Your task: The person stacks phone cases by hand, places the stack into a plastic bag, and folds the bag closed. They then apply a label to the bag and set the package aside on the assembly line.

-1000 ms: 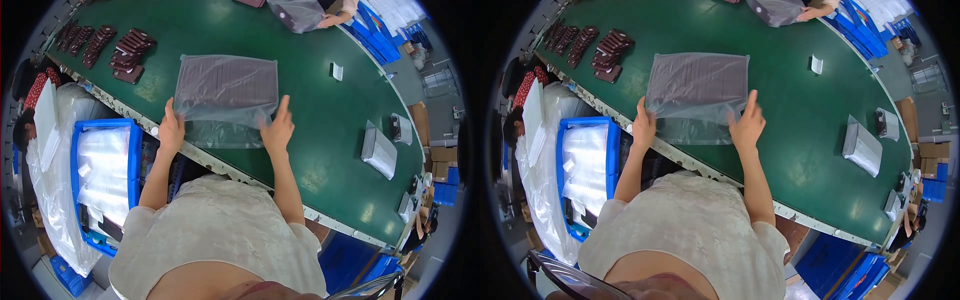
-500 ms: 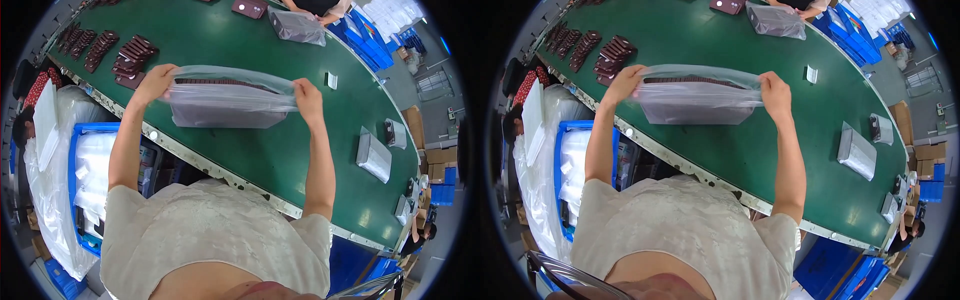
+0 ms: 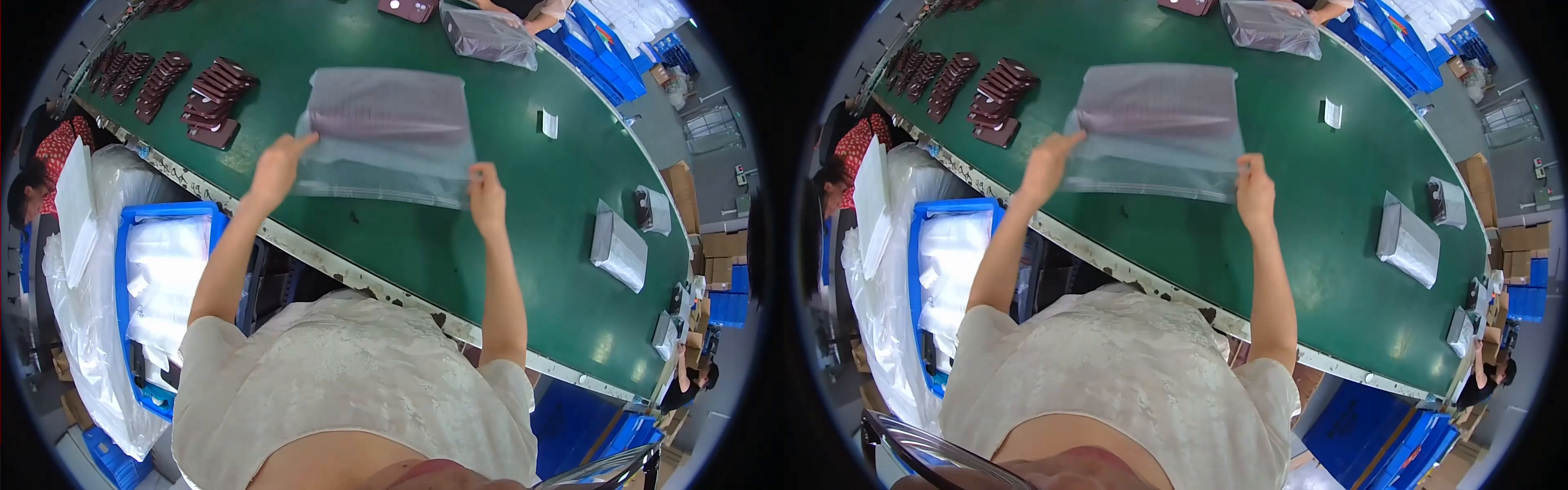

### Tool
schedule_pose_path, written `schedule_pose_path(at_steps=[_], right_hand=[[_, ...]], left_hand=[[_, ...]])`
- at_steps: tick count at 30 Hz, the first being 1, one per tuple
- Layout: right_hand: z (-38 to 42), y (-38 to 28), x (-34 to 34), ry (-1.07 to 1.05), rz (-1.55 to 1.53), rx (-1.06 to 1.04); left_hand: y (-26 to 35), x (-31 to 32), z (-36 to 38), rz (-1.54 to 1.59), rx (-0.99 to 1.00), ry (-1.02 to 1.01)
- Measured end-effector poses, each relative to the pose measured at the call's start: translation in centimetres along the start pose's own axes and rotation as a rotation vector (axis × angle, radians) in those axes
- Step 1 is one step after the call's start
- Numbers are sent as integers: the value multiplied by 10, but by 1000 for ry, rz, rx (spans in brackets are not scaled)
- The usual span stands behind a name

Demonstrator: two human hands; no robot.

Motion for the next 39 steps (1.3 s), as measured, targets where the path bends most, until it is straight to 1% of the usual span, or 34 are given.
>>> schedule_pose_path(at_steps=[1,3,4,5,7,8,9,11,12,15,16,19,20,23,24,27,28,30,31,32,33,35,36,37,38,39], right_hand=[[16,2,2,-7,-2,13],[39,-6,0,-14,223,-43],[44,-14,0,-18,335,-69],[46,-16,-1,-23,334,-53],[36,-57,-10,28,348,-335],[38,-75,-10,49,352,-474],[39,-75,-3,33,350,-450],[49,-92,40,-236,78,-605],[54,-93,44,-235,80,-595],[66,-67,74,-404,186,-379],[66,-64,76,-402,183,-376],[73,-51,87,-520,255,-395],[76,-50,87,-521,254,-391],[87,-51,95,-610,302,-426],[89,-58,86,-601,305,-423],[111,-113,28,-539,-93,-304],[121,-127,4,-532,-213,-244],[160,-136,-50,-614,-548,-77],[194,-118,-91,-500,-658,-166],[244,-84,-148,-16,-783,-130],[286,-60,-181,338,-1057,-50],[389,17,-223,614,-760,400],[424,39,-214,616,-757,408],[458,68,-181,407,-507,725],[495,93,-170,178,-236,1014],[504,109,-179,168,-227,1004]], left_hand=[[0,13,20,0,-4,-14],[-16,47,49,-33,-212,-231],[-14,45,50,-34,-210,-242],[-13,42,54,-10,-210,-304],[-9,36,61,41,-210,-430],[-3,34,60,42,-213,-451],[6,27,54,36,-212,-398],[26,21,44,23,-199,-277],[32,27,46,26,-195,-286],[55,37,53,172,-96,-235],[57,43,54,169,-94,-238],[87,47,58,73,157,-116],[90,50,55,74,158,-120],[105,57,35,4,243,-102],[104,58,29,5,253,-101],[86,79,21,144,176,-341],[86,77,20,147,187,-359],[77,72,13,304,-7,-535],[70,73,14,381,-110,-620],[69,71,16,387,-109,-633],[70,63,18,338,-56,-597],[69,51,23,238,48,-520],[64,51,26,239,48,-528],[65,54,35,115,150,-545],[66,58,44,-5,246,-555],[67,62,54,-127,335,-555]])
Point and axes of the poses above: each hand's wrist, its own z-axis away from the middle knuckle, its own x-axis out of the palm, y = z × x, the point moved 10 cm from there along -z, towards the middle knuckle, and after that the axes turned 12 degrees about -x, right-handed, at the moved point
